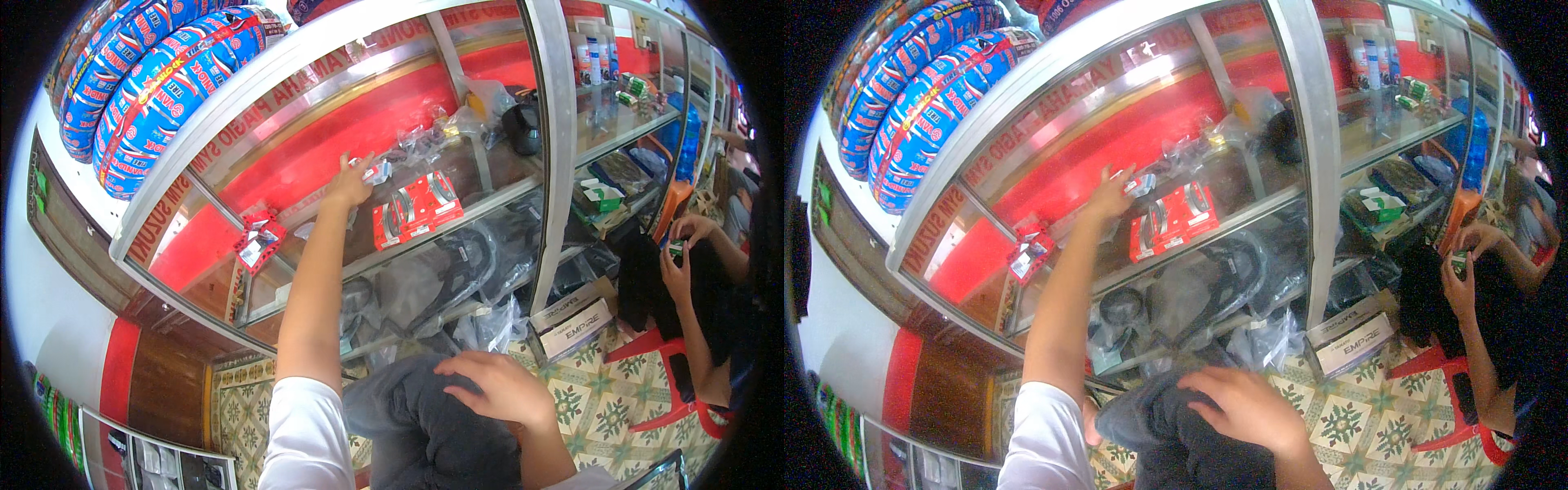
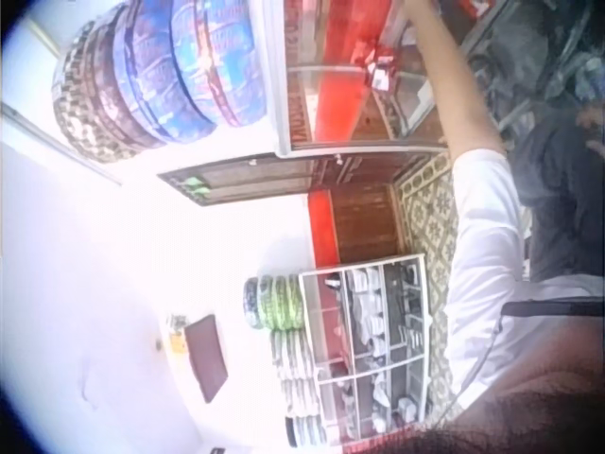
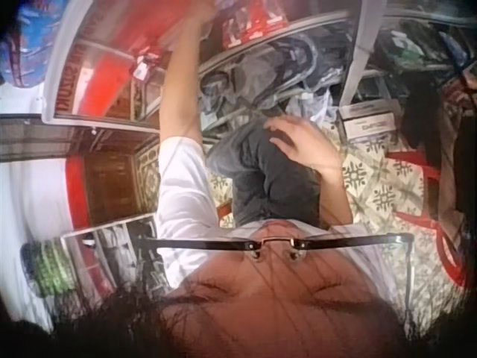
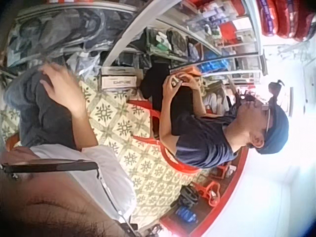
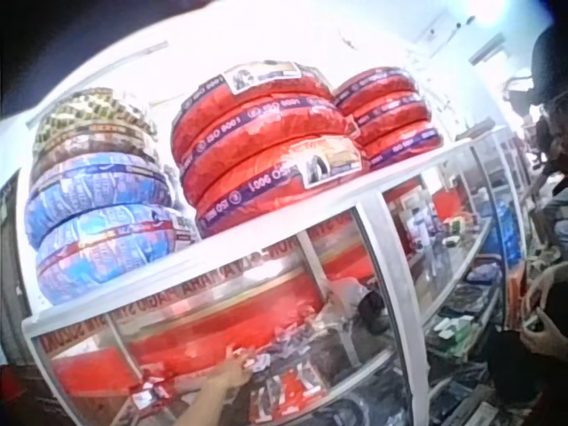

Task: The person organizes various packaged and loose motorcycle parts in a display case, picking them up, looking at them, and placing them back in different locations on the shelves.

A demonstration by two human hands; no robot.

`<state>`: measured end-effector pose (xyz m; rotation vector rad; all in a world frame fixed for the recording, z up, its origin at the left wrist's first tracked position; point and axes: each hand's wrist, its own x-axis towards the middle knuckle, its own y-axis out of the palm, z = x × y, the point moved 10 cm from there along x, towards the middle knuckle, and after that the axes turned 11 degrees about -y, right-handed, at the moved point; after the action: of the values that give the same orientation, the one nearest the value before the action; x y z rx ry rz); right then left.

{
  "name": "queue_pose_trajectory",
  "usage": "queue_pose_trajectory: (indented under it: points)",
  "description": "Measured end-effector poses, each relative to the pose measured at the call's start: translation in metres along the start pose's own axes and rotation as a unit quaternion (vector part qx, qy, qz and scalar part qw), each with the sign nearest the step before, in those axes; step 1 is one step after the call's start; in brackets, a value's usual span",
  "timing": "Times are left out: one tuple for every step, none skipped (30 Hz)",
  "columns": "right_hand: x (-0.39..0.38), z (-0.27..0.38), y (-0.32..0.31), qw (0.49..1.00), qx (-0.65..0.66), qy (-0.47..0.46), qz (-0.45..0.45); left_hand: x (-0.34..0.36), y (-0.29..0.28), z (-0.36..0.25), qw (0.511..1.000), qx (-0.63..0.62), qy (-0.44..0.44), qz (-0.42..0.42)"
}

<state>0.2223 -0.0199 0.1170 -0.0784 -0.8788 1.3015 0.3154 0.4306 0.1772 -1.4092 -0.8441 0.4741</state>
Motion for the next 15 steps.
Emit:
queue_pose_trajectory:
  points:
    - [0.001, 0.001, -0.001, 1.0, -0.001, -0.001, -0.001, 0.005, 0.002, -0.001, 1.0, 0.0, 0.001, -0.002]
    - [0.001, 0.002, -0.002, 1.0, 0.001, 0.0, -0.003, 0.008, 0.009, -0.004, 1.0, 0.017, 0.008, 0.015]
    - [0.002, 0.004, -0.001, 1.0, 0.006, -0.003, -0.003, 0.013, 0.016, 0.001, 0.999, 0.035, 0.011, 0.03]
    - [0.002, 0.005, -0.001, 1.0, 0.006, -0.005, -0.003, 0.018, 0.021, 0.006, 0.999, 0.036, 0.01, 0.028]
    - [0.003, 0.006, 0.0, 1.0, 0.007, -0.005, -0.005, 0.022, 0.028, 0.012, 0.998, 0.053, 0.002, 0.034]
    - [0.001, 0.003, -0.003, 1.0, 0.0, 0.004, -0.009, 0.025, 0.034, 0.0, 0.997, 0.064, 0.004, 0.043]
    - [-0.001, -0.001, -0.005, 1.0, -0.006, 0.009, -0.012, 0.025, 0.036, -0.013, 0.997, 0.06, 0.011, 0.044]
    - [-0.003, -0.004, -0.007, 1.0, -0.01, 0.013, -0.011, 0.025, 0.039, -0.018, 0.998, 0.042, -0.012, 0.048]
    - [-0.004, -0.005, -0.005, 1.0, -0.007, 0.014, -0.008, 0.023, 0.042, -0.015, 0.997, 0.029, -0.041, 0.054]
    - [-0.004, -0.004, -0.007, 1.0, -0.006, 0.016, -0.009, 0.025, 0.047, -0.011, 0.997, 0.03, -0.04, 0.056]
    - [-0.003, -0.003, -0.01, 1.0, -0.008, 0.017, -0.008, 0.024, 0.041, -0.011, 1.0, 0.009, -0.003, 0.016]
    - [-0.003, -0.002, -0.008, 1.0, -0.005, 0.019, -0.005, 0.02, 0.038, -0.004, 0.999, -0.011, 0.03, -0.02]
    - [-0.004, -0.004, -0.008, 1.0, -0.005, 0.021, -0.006, 0.018, 0.039, 0.0, 0.999, -0.012, 0.032, -0.018]
    - [-0.004, -0.004, -0.008, 1.0, 0.0, 0.017, -0.011, 0.012, 0.034, 0.002, 0.997, -0.024, 0.057, -0.04]
    - [-0.005, -0.004, -0.007, 1.0, 0.007, 0.012, -0.014, 0.005, 0.029, 0.005, 0.994, -0.036, 0.081, -0.06]
